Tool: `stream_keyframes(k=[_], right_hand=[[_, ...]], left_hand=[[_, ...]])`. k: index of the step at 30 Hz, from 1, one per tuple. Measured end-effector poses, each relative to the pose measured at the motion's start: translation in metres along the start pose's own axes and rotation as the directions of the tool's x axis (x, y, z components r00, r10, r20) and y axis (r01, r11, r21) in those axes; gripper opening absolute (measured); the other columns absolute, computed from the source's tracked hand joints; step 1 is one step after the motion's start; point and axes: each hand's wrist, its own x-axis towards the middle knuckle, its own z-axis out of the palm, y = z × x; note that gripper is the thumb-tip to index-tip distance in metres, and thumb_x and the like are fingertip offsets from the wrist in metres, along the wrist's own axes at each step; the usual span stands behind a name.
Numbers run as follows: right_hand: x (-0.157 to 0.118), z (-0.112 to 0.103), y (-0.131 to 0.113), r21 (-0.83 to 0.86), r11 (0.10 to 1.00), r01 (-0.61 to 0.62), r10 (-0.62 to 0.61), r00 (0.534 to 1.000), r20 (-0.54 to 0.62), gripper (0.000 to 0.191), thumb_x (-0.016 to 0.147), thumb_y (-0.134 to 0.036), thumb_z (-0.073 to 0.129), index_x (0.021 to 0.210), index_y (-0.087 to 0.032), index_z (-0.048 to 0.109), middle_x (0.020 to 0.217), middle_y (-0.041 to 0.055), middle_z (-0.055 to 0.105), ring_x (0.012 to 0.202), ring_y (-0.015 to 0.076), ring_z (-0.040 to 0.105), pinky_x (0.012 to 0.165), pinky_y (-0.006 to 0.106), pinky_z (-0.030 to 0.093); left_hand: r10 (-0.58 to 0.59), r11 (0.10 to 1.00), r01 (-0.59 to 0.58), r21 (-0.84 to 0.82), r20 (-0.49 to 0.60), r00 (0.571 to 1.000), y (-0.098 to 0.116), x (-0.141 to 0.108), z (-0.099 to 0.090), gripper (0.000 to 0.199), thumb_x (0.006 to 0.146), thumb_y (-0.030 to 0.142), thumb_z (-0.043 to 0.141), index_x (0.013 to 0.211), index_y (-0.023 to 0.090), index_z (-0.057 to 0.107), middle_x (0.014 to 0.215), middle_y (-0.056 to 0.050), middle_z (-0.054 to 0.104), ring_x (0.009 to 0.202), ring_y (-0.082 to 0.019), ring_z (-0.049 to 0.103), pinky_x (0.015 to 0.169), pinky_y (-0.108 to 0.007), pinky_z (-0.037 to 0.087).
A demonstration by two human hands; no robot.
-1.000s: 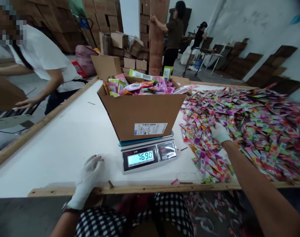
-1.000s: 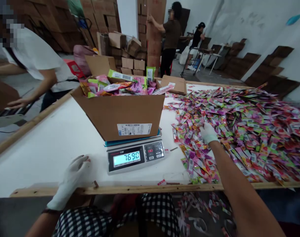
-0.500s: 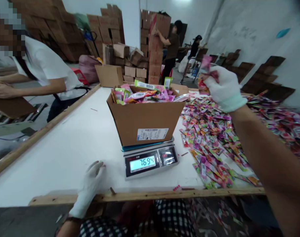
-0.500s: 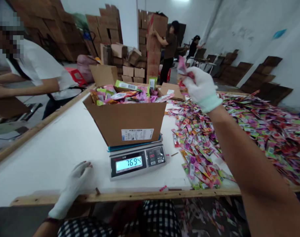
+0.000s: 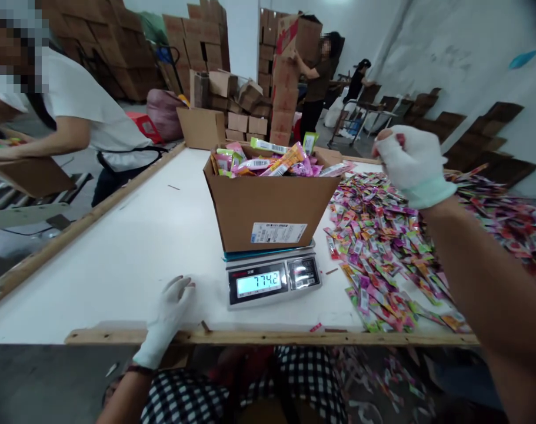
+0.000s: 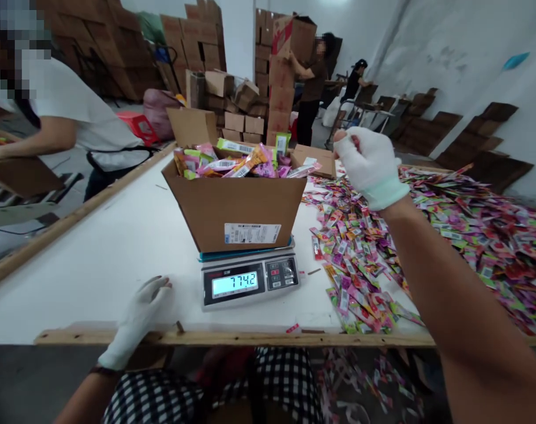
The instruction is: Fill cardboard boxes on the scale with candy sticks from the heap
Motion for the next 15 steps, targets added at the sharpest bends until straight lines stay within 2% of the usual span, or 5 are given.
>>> stream_keyframes(k=[4, 9, 13, 15], right_hand=[[0.001, -0.006, -0.007, -0.02, 0.997, 0.078, -0.078, 0.997, -0.022, 0.043, 0.111, -0.038, 0.052, 0.075, -0.016, 0.06, 0.062, -0.0039, 0.046, 0.059, 0.0063, 0.04, 0.061, 0.029, 0.03], [0.011, 0.007, -0.036, -0.044, 0.987, 0.156, -0.158, 0.987, -0.037, 0.058, 0.11, -0.057, 0.044, 0.08, -0.013, 0.066, 0.068, -0.0027, 0.052, 0.061, 0.0044, 0.044, 0.064, 0.026, 0.034], [0.026, 0.014, -0.063, -0.122, 0.969, 0.217, -0.219, 0.976, -0.003, 0.056, 0.112, -0.051, 0.045, 0.083, -0.01, 0.071, 0.071, 0.0001, 0.058, 0.065, 0.0068, 0.048, 0.066, 0.027, 0.037], [0.035, 0.014, -0.064, -0.276, 0.948, 0.156, -0.151, 0.988, 0.04, 0.054, 0.113, -0.049, 0.045, 0.092, -0.009, 0.075, 0.077, 0.0042, 0.066, 0.073, 0.0099, 0.057, 0.071, 0.029, 0.041]], left_hand=[[0.008, 1.0, -0.008, -0.011, -0.02, 1.0, -0.001, 0.0, 0.001, 0.045, 0.076, 0.059, 0.055, 0.092, 0.022, 0.073, 0.128, -0.016, 0.074, 0.125, -0.035, 0.067, 0.117, -0.053, 0.051], [0.013, 1.0, -0.013, -0.005, -0.003, 1.0, 0.0, -0.001, -0.001, 0.048, 0.079, 0.059, 0.053, 0.098, 0.02, 0.074, 0.135, -0.019, 0.071, 0.13, -0.037, 0.066, 0.122, -0.054, 0.047], [-0.008, 1.0, 0.008, 0.002, -0.003, 1.0, 0.003, -0.003, -0.002, 0.052, 0.081, 0.059, 0.052, 0.105, 0.019, 0.075, 0.139, -0.019, 0.069, 0.135, -0.038, 0.063, 0.124, -0.056, 0.044], [-0.017, 1.0, 0.017, -0.008, -0.007, 1.0, 0.003, -0.006, -0.001, 0.052, 0.081, 0.058, 0.052, 0.106, 0.018, 0.075, 0.139, -0.02, 0.07, 0.136, -0.038, 0.063, 0.125, -0.055, 0.043]])
